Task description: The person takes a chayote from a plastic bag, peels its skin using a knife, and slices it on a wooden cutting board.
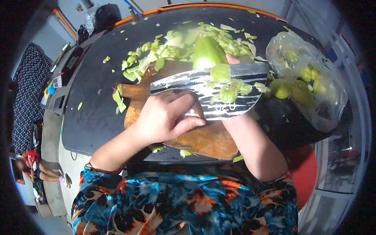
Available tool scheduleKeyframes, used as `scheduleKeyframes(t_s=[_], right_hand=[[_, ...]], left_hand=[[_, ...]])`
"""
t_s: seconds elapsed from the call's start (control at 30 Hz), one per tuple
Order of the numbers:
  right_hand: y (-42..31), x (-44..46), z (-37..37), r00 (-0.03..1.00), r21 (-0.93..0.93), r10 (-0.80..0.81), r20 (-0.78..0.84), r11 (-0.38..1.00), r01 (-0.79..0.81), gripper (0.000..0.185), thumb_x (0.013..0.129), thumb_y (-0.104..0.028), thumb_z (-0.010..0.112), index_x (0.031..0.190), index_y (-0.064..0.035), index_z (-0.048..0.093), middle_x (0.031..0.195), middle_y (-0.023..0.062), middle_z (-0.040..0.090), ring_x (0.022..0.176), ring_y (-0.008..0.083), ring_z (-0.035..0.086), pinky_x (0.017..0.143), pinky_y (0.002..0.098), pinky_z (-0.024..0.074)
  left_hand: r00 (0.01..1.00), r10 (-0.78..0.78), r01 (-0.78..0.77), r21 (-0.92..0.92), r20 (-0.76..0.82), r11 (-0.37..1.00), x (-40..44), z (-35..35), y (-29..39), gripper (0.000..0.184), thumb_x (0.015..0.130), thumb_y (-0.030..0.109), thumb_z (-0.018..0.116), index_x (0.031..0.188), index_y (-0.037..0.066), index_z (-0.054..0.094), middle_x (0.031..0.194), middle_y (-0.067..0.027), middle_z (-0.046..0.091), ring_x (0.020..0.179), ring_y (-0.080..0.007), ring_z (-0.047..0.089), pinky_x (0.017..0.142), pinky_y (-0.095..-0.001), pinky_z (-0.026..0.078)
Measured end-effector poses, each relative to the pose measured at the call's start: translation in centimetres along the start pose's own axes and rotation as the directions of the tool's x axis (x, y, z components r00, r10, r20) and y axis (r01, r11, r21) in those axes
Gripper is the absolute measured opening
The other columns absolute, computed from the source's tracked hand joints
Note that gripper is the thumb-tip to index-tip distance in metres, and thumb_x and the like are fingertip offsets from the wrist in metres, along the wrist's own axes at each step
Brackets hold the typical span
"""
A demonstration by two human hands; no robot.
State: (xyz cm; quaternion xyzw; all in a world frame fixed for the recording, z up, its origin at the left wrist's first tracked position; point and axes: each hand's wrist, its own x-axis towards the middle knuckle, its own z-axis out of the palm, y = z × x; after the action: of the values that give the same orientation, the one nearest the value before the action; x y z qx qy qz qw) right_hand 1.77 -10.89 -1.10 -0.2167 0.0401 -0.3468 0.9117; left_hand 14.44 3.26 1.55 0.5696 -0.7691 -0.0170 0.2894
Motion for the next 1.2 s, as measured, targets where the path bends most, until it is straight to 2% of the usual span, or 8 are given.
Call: scheduleKeyframes(t_s=[0.17,0.23,0.4,0.5,0.57,0.83,0.97,1.2], right_hand=[[2.2,-0.1,-1.2,0.961,-0.126,-0.228,-0.155,0.97,0.21,0.045,0.089,-0.045,0.051,0.114,-0.008,0.057,0.099,0.0087,0.064,0.086,0.0226,0.064,0.072,0.037,0.0542],[1.4,-1.4,1.4,0.99,-0.354,0.01,-0.138,0.933,-0.059,0.045,0.09,-0.049,0.045,0.104,-0.0087,0.057,0.087,0.0068,0.064,0.068,0.0208,0.063,0.044,0.0332,0.0451],[0.8,-0.8,1.2,0.996,-0.333,-0.005,-0.087,0.943,-0.025,0.046,0.091,-0.051,0.042,0.105,-0.0091,0.056,0.085,0.0068,0.063,0.067,0.0207,0.062,0.045,0.032,0.0438],[0.8,-0.6,-0.7,0.993,-0.24,-0.069,-0.092,0.97,0.045,0.047,0.093,-0.051,0.042,0.112,-0.0091,0.054,0.095,0.0065,0.063,0.08,0.0211,0.063,0.056,0.0349,0.0502],[1.4,-0.1,-2.1,0.977,-0.083,-0.17,-0.124,0.983,0.161,0.051,0.095,-0.048,0.043,0.123,-0.007,0.052,0.112,0.0104,0.063,0.101,0.0282,0.061,0.093,0.0441,0.0489],[1.2,-0.9,-1.7,0.995,-0.044,-0.068,0.068,0.996,0.071,0.036,0.099,-0.036,0.041,0.118,-0.0071,0.052,0.108,0.0086,0.059,0.1,0.0227,0.058,0.089,0.0393,0.0499],[1.7,-1.6,1.6,0.996,-0.391,0.037,-0.081,0.918,-0.066,0.049,0.09,-0.052,0.046,0.106,-0.0073,0.057,0.086,0.0073,0.064,0.064,0.0199,0.062,0.043,0.0333,0.0439],[1.0,-0.7,0.7,0.996,-0.357,-0.049,-0.072,0.934,0.02,0.05,0.092,-0.052,0.039,0.107,-0.0076,0.057,0.085,0.0078,0.064,0.064,0.0207,0.062,0.043,0.033,0.0435]], left_hand=[[0.994,0.004,-0.001,0.025,-0.113,1.0,0.4,-0.2,-1.1,0.026,0.083,0.035,0.069,0.084,0.009,0.062,0.07,-0.0111,0.059,0.067,-0.033,0.061,0.06,-0.0405,0.048],[0.918,-0.305,0.317,0.01,-0.255,0.948,1.3,-1.1,-4.1,0.023,0.09,0.026,0.062,0.09,0.003,0.062,0.079,-0.0168,0.064,0.07,-0.0333,0.063,0.061,-0.0382,0.049],[0.878,-0.443,0.436,-0.08,-0.179,0.896,0.5,-2.2,-6.0,0.031,0.094,0.03,0.057,0.087,0.0,0.057,0.067,-0.0104,0.052,0.065,-0.0156,0.049,0.063,-0.0327,0.044],[0.97,-0.223,0.207,-0.162,-0.093,0.965,0.2,-1.6,-3.0,0.034,0.09,0.034,0.063,0.082,0.002,0.055,0.065,-0.0102,0.05,0.059,-0.0209,0.051,0.06,-0.0341,0.044],[0.994,-0.039,0.025,-0.144,-0.098,0.989,0.2,-1.3,-1.2,0.033,0.087,0.035,0.066,0.081,0.004,0.056,0.066,-0.0116,0.053,0.059,-0.0295,0.056,0.058,-0.0357,0.045],[0.996,-0.054,0.049,-0.082,-0.068,0.995,-0.1,-1.6,-0.5,0.03,0.085,0.033,0.068,0.08,0.006,0.059,0.066,-0.0099,0.057,0.065,-0.0289,0.061,0.059,-0.0353,0.047],[0.87,-0.346,0.352,-0.052,-0.352,0.935,1.5,-2.3,-6.8,0.038,0.089,0.039,0.061,0.081,0.002,0.061,0.068,-0.017,0.061,0.066,-0.037,0.062,0.06,-0.0442,0.049],[0.926,-0.317,0.278,-0.198,-0.207,0.94,0.3,-2.9,-4.5,0.038,0.09,0.039,0.06,0.082,0.002,0.058,0.068,-0.0181,0.06,0.067,-0.0364,0.063,0.06,-0.0409,0.048]])
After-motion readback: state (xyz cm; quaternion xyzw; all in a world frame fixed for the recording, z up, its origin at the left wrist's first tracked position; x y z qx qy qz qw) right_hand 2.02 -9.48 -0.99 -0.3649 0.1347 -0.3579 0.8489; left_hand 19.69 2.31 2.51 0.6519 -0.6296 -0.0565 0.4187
